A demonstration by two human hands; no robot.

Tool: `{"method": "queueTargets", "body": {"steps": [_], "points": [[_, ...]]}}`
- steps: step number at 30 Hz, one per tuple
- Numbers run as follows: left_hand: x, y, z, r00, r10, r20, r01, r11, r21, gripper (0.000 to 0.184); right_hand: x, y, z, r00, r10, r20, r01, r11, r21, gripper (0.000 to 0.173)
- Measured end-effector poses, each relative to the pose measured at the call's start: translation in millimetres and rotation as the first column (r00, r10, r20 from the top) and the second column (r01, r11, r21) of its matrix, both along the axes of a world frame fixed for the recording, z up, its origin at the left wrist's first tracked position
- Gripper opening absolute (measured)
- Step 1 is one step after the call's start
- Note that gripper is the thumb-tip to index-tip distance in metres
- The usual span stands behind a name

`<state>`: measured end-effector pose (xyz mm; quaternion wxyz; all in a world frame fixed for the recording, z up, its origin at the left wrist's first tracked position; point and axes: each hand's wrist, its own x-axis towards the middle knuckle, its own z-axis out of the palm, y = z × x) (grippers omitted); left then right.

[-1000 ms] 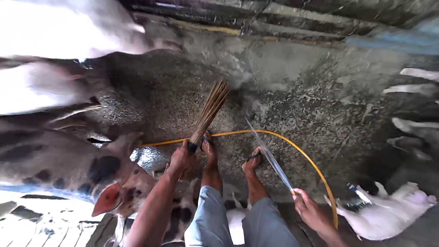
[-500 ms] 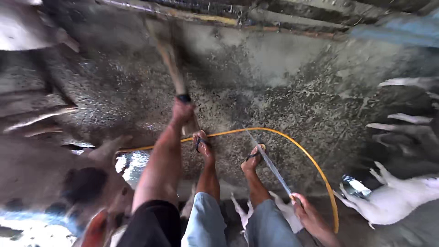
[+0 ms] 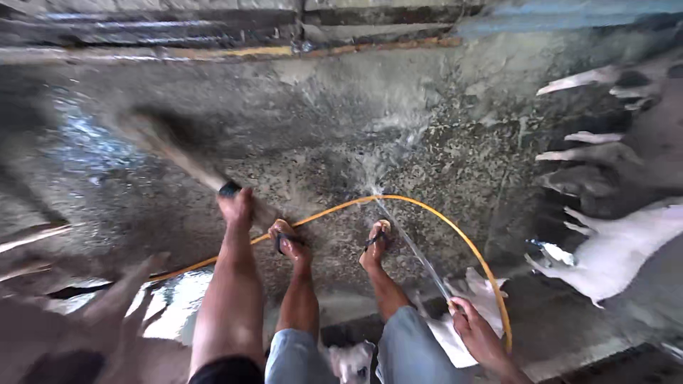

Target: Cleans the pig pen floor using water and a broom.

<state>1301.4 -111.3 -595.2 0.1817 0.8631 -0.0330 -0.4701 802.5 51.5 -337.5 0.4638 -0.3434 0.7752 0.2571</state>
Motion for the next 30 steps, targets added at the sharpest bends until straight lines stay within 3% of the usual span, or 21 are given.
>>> {"method": "queueTargets", "body": {"steps": [2,3,4,6,8,9,10,12,14,16,18,19,21,22,23,25,27,28,30], "points": [[-84,-39,-34,0.968,-0.231,-0.096,0.237,0.969,0.066,0.092,-15,14,-10,0.998,-0.06,-0.012,0.059,0.996,-0.067,0.042],[-133,-50,-40,0.905,-0.397,-0.153,0.414,0.904,0.104,0.092,-20,19,-13,0.996,-0.086,-0.022,0.084,0.993,-0.077,0.043],[-178,-54,-41,0.8,-0.561,-0.212,0.593,0.793,0.138,0.093,-22,22,-15,0.995,-0.101,-0.026,0.099,0.993,-0.068,0.043],[-240,-52,-30,0.473,-0.83,-0.295,0.881,0.456,0.128,0.091,-26,21,-10,0.993,-0.115,-0.018,0.114,0.993,-0.034,0.042],[-258,-47,-10,0.211,-0.938,-0.276,0.977,0.211,0.032,0.087,-32,18,-11,0.992,-0.122,0.034,0.122,0.992,-0.007,0.042],[-254,-39,6,0.176,-0.947,-0.267,0.984,0.18,0.011,0.084,-37,19,-10,0.991,-0.123,0.06,0.123,0.992,0.012,0.042],[-248,-26,22,0.201,-0.941,-0.271,0.978,0.207,0.004,0.084,-43,20,-9,0.989,-0.124,0.078,0.123,0.992,0.019,0.042],[-225,15,51,0.424,-0.871,-0.25,0.904,0.425,0.052,0.086,-56,22,-9,0.985,-0.142,0.102,0.141,0.99,0.022,0.043],[-203,56,70,0.763,-0.638,-0.1,0.645,0.76,0.076,0.088,-68,23,-13,0.974,-0.184,0.13,0.182,0.983,0.023,0.042],[-197,56,67,0.963,-0.267,0.033,0.267,0.964,-0.004,0.081,-81,32,-22,0.958,-0.239,0.156,0.24,0.971,0.014,0.043],[-219,9,47,0.999,-0.033,0.038,0.034,0.998,-0.047,0.066,-93,52,-30,0.944,-0.274,0.182,0.288,0.956,-0.058,0.044],[-246,-23,29,1.0,-0.005,0.009,0.005,0.999,-0.04,0.061,-100,59,-36,0.941,-0.282,0.19,0.306,0.946,-0.112,0.044],[-323,-73,-18,0.982,-0.18,-0.054,0.179,0.984,-0.022,0.065,-109,71,-49,0.93,-0.314,0.193,0.346,0.924,-0.162,0.044],[-371,-90,-29,0.928,-0.354,-0.115,0.357,0.934,0.01,0.077,-112,75,-54,0.918,-0.343,0.2,0.376,0.914,-0.156,0.043],[-422,-105,-32,0.809,-0.557,-0.187,0.569,0.822,0.009,0.084,-115,77,-60,0.907,-0.369,0.204,0.402,0.904,-0.15,0.043],[-513,-130,-20,0.412,-0.872,-0.266,0.895,0.441,-0.061,0.087,-117,73,-62,0.889,-0.41,0.201,0.441,0.886,-0.142,0.042],[-570,-144,14,0.066,-0.969,-0.237,0.984,0.104,-0.148,0.089,-123,66,-60,0.885,-0.412,0.215,0.45,0.877,-0.171,0.043],[-580,-142,32,-0.035,-0.978,-0.203,0.984,0.002,-0.178,0.086,-126,66,-59,0.893,-0.386,0.233,0.431,0.883,-0.189,0.042],[-559,-101,56,-0.072,-0.975,-0.209,0.982,-0.032,-0.186,0.085,-126,67,-51,0.903,-0.349,0.249,0.392,0.907,-0.152,0.04]]}}
